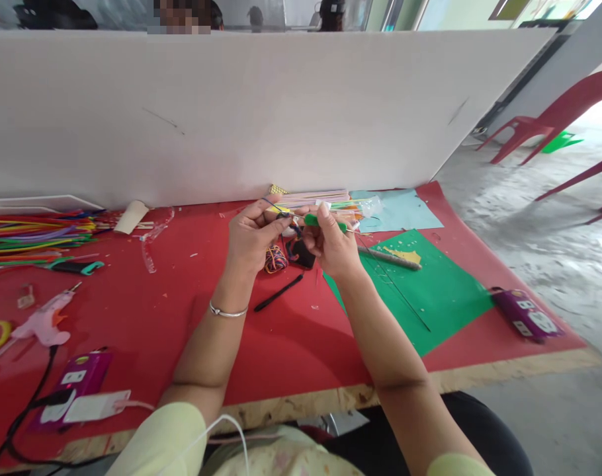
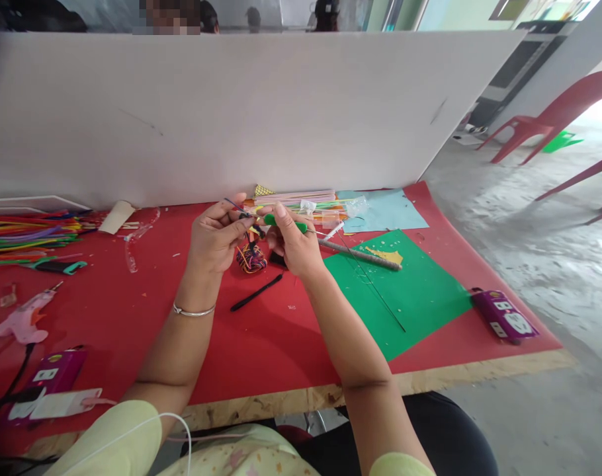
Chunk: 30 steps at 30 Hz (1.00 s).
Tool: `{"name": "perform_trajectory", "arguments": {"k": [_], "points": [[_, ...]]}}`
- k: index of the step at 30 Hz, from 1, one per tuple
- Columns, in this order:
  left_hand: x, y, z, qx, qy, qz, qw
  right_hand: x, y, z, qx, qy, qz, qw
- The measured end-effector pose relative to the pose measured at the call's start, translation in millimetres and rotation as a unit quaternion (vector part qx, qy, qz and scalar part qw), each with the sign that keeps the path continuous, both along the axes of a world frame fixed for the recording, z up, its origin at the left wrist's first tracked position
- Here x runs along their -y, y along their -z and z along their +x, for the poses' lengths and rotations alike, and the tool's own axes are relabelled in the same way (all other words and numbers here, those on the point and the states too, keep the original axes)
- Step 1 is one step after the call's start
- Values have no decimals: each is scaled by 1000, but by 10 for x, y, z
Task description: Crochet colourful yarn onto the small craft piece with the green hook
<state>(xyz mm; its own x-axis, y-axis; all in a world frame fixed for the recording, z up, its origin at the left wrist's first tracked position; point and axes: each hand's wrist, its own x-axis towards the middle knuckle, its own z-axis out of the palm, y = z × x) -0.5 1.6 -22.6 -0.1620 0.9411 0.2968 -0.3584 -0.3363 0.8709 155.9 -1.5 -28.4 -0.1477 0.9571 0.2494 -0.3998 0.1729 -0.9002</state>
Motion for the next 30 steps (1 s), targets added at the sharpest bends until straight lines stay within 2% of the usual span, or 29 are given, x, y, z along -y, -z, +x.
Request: {"name": "perform_trajectory", "arguments": {"k": [3, 6, 9, 13, 16, 18, 23, 27, 30], "points": [[1, 10, 39, -35, -62, 41, 997, 32, -17, -17, 24, -7, -19, 1000], [10, 12, 62, -61, -76, 52, 994, 43, 0, -24, 48, -23, -17, 998], [20, 8, 73, -53, -79, 48, 994, 17, 48, -29, 49, 0, 3, 999], [31, -12, 62, -8, -26, 9, 1000, -37, 107, -47, 31, 35, 23, 999], [37, -34, 34, 25, 39, -33, 998, -53, 127, -63, 24, 39, 24, 999], [39, -46, 15, 32, 53, -39, 997, -55, 134, -58, 18, 33, 24, 999], [40, -39, 11, 0, -1, 2, 1000, -55, 138, -1, 59, 11, 52, 997], [35, 17, 63, -54, -73, 41, 995, -40, 129, -15, 87, 62, 84, 991], [42, 30, 98, -40, -69, 30, 996, -14, 137, -54, 86, 98, 99, 987]]}}
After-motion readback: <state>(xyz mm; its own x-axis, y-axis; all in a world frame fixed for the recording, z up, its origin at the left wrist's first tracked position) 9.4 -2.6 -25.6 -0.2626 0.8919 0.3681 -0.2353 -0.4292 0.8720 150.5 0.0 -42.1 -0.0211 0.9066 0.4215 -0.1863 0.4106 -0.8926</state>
